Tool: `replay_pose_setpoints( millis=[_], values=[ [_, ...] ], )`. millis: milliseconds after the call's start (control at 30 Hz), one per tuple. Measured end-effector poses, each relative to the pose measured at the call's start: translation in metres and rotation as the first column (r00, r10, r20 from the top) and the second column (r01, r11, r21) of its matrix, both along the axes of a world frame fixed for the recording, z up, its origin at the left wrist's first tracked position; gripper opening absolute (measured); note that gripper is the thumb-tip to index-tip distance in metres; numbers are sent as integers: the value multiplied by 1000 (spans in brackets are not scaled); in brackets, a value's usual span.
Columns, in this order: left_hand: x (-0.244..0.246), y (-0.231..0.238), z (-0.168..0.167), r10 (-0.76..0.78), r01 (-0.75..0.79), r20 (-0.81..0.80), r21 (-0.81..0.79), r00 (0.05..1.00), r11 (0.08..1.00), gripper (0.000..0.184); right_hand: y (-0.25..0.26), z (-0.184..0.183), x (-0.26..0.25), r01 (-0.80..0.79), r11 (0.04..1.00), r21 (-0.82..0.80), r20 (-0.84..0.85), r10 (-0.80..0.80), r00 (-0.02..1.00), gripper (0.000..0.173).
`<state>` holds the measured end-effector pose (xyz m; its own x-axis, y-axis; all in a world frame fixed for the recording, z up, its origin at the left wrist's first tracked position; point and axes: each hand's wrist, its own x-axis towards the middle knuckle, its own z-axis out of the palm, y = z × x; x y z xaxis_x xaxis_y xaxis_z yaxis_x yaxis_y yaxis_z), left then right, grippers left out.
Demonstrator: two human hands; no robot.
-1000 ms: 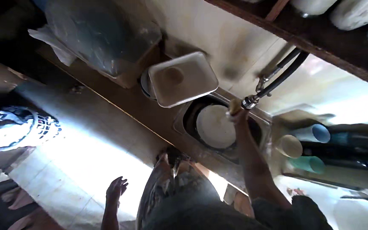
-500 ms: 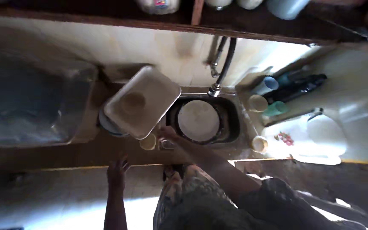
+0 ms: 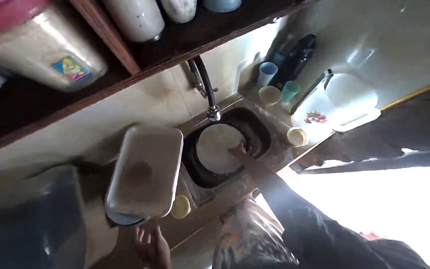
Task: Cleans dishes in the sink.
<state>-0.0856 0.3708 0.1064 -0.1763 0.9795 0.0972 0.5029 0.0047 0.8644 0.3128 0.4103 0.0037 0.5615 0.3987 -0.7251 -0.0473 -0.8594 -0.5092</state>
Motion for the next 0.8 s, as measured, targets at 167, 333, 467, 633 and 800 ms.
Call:
replay_pose_setpoints(
  millis=[167,333,467,633,800],
  values=[
    [-14,4,-16,-175,167,-173,-63,969,984,33,-10,2,-15,18,996,82,-179,-3,984,50],
    [9,9,-62,-262,43,-287,-596,921,802,54,-9,-17,-14,-419,902,-109,-33,418,908,40],
    [23,20,-90,-232,-1,-336,-570,913,821,45,-9,31,-17,-256,947,-193,-48,251,967,54],
    [30,20,-91,-167,-5,-263,-550,950,835,37,-7,25,4,62,989,132,201,-88,976,73],
    [37,19,-93,-222,52,-372,-416,901,908,69,50,88,40,-116,873,473,335,-57,941,43]
  ],
)
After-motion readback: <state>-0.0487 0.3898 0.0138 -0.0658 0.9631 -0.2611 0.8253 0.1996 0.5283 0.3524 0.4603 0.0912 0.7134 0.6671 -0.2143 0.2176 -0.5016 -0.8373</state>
